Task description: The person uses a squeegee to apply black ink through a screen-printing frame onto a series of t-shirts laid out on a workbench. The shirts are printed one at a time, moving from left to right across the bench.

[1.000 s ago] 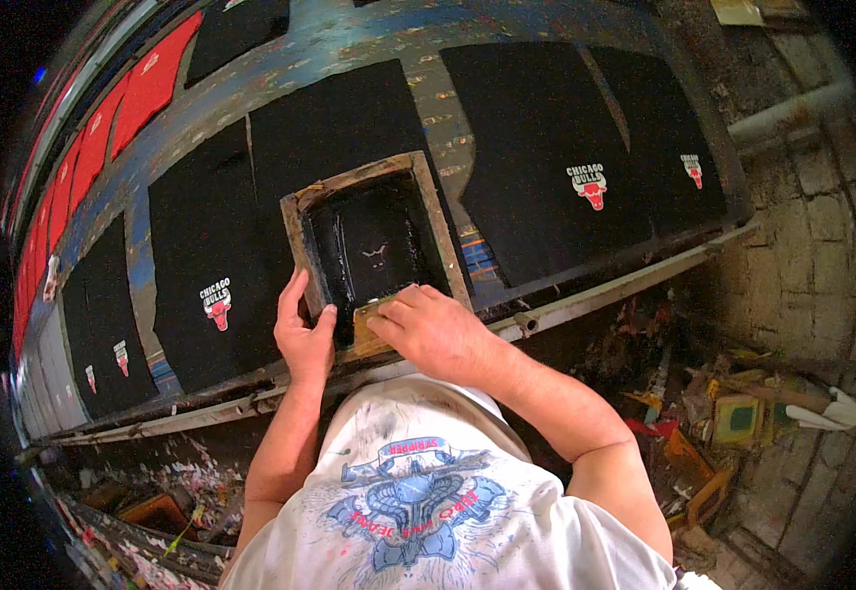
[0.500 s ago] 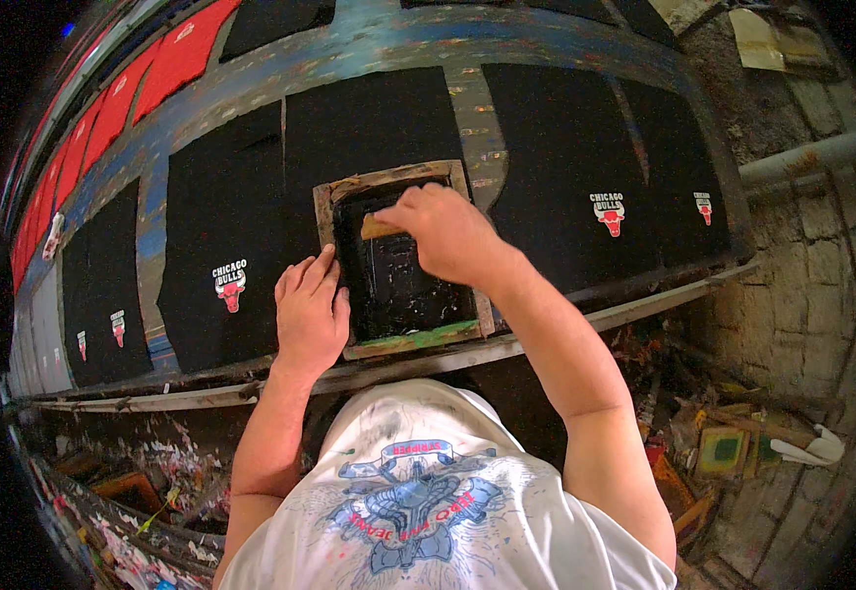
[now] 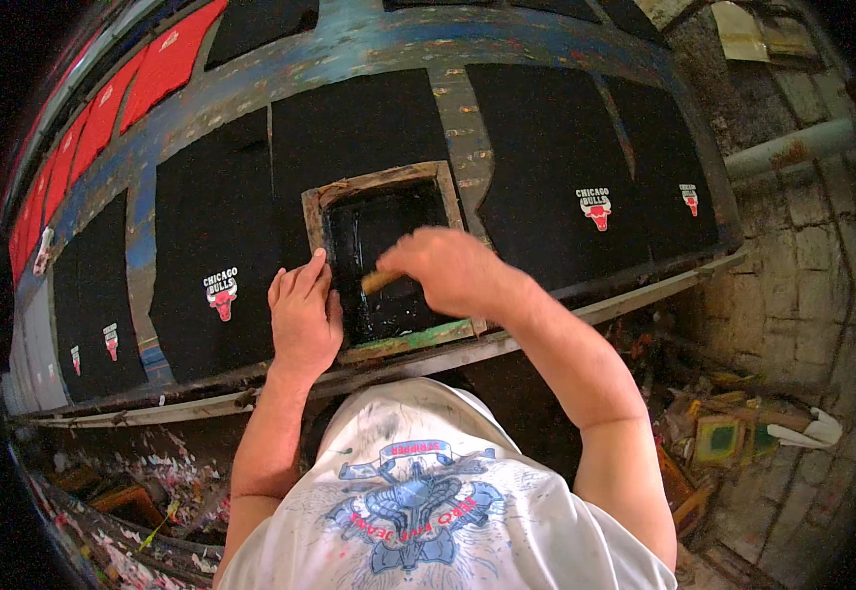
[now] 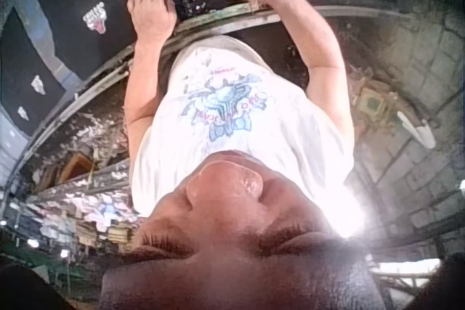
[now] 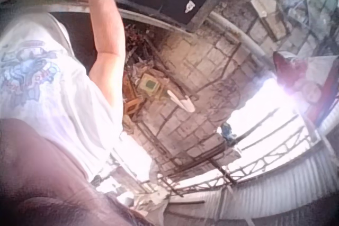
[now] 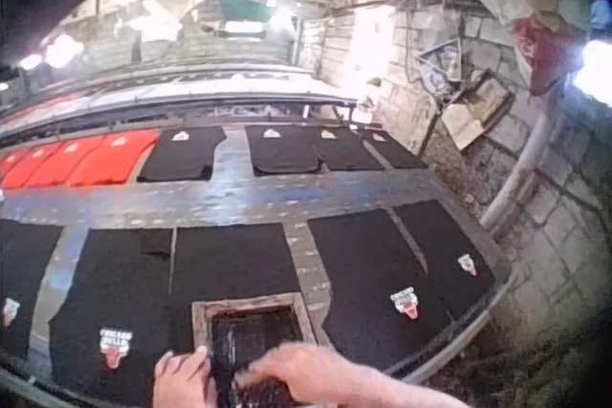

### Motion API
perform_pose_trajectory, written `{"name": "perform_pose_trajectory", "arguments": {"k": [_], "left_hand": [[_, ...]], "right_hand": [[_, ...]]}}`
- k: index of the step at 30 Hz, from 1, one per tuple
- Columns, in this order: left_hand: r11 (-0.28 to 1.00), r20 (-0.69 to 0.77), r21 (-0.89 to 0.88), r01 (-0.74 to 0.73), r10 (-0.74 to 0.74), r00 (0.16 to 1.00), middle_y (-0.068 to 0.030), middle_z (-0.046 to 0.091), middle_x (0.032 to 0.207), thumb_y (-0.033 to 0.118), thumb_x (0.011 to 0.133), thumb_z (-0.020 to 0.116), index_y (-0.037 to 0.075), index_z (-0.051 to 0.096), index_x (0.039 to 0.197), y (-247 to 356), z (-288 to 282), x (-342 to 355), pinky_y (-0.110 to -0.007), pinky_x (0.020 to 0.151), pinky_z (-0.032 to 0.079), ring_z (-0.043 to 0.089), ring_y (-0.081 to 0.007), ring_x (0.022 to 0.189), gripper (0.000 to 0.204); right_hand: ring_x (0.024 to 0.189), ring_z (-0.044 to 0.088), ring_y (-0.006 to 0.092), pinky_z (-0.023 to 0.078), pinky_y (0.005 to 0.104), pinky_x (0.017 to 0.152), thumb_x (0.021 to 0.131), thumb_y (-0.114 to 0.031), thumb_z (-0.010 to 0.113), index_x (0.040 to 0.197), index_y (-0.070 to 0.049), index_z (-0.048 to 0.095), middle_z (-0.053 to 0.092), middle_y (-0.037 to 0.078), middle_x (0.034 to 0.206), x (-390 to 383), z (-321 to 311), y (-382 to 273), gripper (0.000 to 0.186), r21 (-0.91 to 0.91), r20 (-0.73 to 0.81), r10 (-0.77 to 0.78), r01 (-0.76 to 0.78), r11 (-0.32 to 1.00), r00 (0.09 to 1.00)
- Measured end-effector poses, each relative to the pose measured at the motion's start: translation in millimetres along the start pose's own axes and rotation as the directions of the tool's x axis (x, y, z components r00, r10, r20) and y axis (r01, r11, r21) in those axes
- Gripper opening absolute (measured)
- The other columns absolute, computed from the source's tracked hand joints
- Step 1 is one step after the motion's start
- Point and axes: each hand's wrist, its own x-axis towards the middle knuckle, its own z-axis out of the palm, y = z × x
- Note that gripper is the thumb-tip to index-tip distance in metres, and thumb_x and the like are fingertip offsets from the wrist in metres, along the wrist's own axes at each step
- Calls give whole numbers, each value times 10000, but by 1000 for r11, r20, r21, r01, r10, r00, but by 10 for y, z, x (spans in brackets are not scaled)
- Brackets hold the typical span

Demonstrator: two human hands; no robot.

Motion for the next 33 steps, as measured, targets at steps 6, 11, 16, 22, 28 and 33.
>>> {"name": "perform_pose_trajectory", "arguments": {"k": [6,11,16,22,28,33], "left_hand": [[1000,-14,7,30,-30,999,-122,660,1582,108,980,732,2,743,1390,26,21,-50,-583,1273,388,619,-334,1381,424],[966,-89,-245,80,-105,991,-138,638,1624,50,963,779,6,732,1421,-61,203,-121,-533,1245,448,623,-350,1405,462],[826,-153,-530,191,-315,937,-181,624,1640,-22,918,819,25,712,1461,28,383,-174,-449,1227,506,623,-373,1453,555],[738,-103,-611,287,-434,895,-213,602,1652,-101,882,750,48,724,1465,132,480,-199,-449,1276,465,585,-365,1529,602],[712,-105,-655,255,-419,902,-228,569,1693,-138,866,750,36,801,1270,70,527,-220,-431,1267,469,582,-336,1538,443],[666,-161,-722,188,-426,890,-246,543,1713,-145,896,751,39,781,1095,195,439,-235,-408,1222,503,582,-330,1540,273]], "right_hand": [[1184,727,405,573,525,1037,894,82,651,1328,-98,792,799,154,1226,458,69,301,492,-104,-214,81,-105,989,973],[1139,710,377,548,508,1004,857,37,700,1343,-115,784,770,162,1230,-35,292,-4,517,-145,-171,-44,19,989,984],[1161,708,360,557,501,1033,934,-65,709,1371,-109,779,750,155,1253,-497,437,-400,445,-132,-100,-9,-4,991,995],[1326,648,375,523,536,1152,890,-53,788,1428,-150,768,700,139,1416,-748,511,-512,548,-46,-28,50,-51,998,998],[1521,500,466,414,551,1283,927,-150,870,1567,-134,663,520,244,1671,-996,579,-348,672,222,-365,294,-224,949,883],[1597,418,490,393,560,1297,950,-204,862,1650,-119,571,458,324,1700,-1073,672,-158,762,521,-364,579,-356,776,729]]}}
